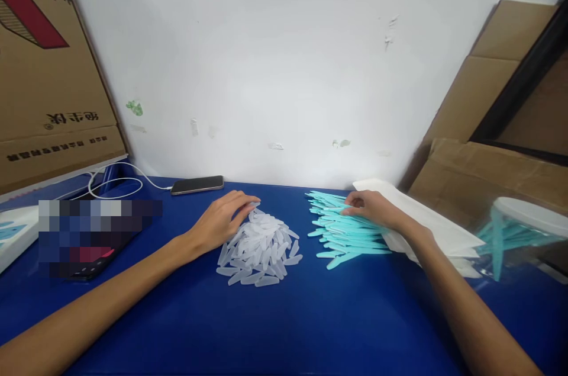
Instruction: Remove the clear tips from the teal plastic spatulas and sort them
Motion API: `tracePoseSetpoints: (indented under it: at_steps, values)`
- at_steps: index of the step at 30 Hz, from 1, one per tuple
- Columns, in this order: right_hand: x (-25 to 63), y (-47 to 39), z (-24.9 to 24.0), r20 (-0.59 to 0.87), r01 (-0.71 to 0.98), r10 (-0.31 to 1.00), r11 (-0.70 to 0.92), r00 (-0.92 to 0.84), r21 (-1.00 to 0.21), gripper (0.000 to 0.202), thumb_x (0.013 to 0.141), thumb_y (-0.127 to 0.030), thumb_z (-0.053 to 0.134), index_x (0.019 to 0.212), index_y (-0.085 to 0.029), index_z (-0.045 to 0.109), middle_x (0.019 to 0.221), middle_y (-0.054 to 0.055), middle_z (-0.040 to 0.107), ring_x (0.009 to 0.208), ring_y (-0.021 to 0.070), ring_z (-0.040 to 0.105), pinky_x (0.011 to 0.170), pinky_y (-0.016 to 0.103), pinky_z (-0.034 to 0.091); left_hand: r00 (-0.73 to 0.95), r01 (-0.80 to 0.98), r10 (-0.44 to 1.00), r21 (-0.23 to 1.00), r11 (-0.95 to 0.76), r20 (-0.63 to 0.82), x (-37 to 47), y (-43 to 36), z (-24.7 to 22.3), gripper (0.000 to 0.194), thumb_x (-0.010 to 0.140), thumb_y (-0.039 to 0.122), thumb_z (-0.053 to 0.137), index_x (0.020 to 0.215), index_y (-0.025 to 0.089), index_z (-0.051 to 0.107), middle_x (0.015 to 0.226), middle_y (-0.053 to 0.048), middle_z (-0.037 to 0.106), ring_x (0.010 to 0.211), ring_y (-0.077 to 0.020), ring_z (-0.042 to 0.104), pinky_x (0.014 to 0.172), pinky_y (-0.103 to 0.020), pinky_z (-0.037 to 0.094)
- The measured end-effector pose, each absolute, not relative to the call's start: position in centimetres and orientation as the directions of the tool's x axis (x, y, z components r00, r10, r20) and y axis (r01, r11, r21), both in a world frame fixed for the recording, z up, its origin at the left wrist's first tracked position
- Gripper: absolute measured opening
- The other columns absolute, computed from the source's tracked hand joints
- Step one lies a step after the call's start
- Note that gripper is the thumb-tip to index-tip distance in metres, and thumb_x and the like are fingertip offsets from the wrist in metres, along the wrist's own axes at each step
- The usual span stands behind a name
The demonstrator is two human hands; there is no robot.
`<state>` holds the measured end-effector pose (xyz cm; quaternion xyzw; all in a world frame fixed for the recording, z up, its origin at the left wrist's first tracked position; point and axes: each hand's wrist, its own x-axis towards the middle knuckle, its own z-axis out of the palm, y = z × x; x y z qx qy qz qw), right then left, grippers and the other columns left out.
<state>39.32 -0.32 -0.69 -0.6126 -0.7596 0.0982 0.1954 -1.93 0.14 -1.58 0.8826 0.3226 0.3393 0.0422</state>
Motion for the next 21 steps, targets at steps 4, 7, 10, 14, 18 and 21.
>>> tracePoseSetpoints:
  at_steps: [4,7,10,14,18,21]
  values:
    - [39.0,-0.4,-0.6,0.206,0.891,0.964,0.238,-0.168,-0.387,0.038,0.075,-0.058,0.07,0.083,-0.022,0.068,0.083,0.003,0.073,0.078,0.0215,0.067,0.067,0.03,0.047,0.544,0.521,0.544,0.251,-0.816,0.639,-1.7,-0.3,-1.7,0.027,0.102,0.03,0.046,0.12,0.019,0.063,0.098,-0.005,0.068,0.09,-0.0186,0.06,0.083,-0.035,0.048]
    - [38.8,-0.6,-0.3,0.24,0.89,0.958,0.241,-0.156,-0.387,0.037,0.077,-0.059,0.069,0.078,-0.022,0.067,0.079,0.003,0.073,0.076,0.0215,0.067,0.066,0.03,0.046,0.537,0.524,0.533,0.236,-0.818,0.654,-1.4,-0.5,-1.9,0.026,0.102,0.029,0.047,0.12,0.019,0.062,0.098,-0.005,0.068,0.089,-0.0186,0.059,0.086,-0.037,0.046]
    - [38.5,-0.9,0.2,0.34,0.888,0.927,0.282,-0.155,-0.363,0.038,0.08,-0.06,0.065,0.079,-0.022,0.066,0.081,0.003,0.073,0.077,0.0217,0.067,0.067,0.03,0.046,0.534,0.53,0.528,0.225,-0.817,0.66,-1.2,-0.7,-2.3,0.028,0.102,0.028,0.046,0.124,0.019,0.06,0.095,-0.004,0.068,0.086,-0.0181,0.058,0.085,-0.037,0.045]
    - [37.0,-1.7,1.2,0.521,0.911,0.846,0.299,-0.115,-0.284,0.036,0.091,-0.058,0.054,0.096,-0.024,0.065,0.085,0.004,0.075,0.074,0.0221,0.068,0.068,0.032,0.045,0.542,0.528,0.508,0.198,-0.825,0.67,-0.9,-0.9,-2.6,0.029,0.102,0.028,0.046,0.126,0.019,0.061,0.098,-0.006,0.068,0.088,-0.0185,0.057,0.085,-0.038,0.045]
    - [33.3,-3.1,1.8,0.606,0.915,0.775,0.356,-0.177,-0.189,0.035,0.097,-0.052,0.047,0.104,-0.024,0.067,0.091,0.006,0.075,0.075,0.023,0.068,0.069,0.032,0.046,0.55,0.516,0.499,0.197,-0.833,0.669,-0.8,-1.2,-2.6,0.026,0.102,0.026,0.048,0.122,0.02,0.063,0.102,-0.007,0.069,0.091,-0.019,0.057,0.086,-0.039,0.045]
    - [30.1,-4.1,1.4,0.634,0.858,0.704,0.499,-0.321,-0.12,0.034,0.1,-0.048,0.045,0.104,-0.023,0.067,0.098,0.007,0.075,0.077,0.0213,0.068,0.07,0.032,0.047,0.545,0.518,0.49,0.186,-0.835,0.68,-0.7,-1.4,-2.5,0.024,0.101,0.026,0.049,0.119,0.02,0.064,0.101,-0.006,0.069,0.091,-0.0195,0.057,0.085,-0.039,0.045]
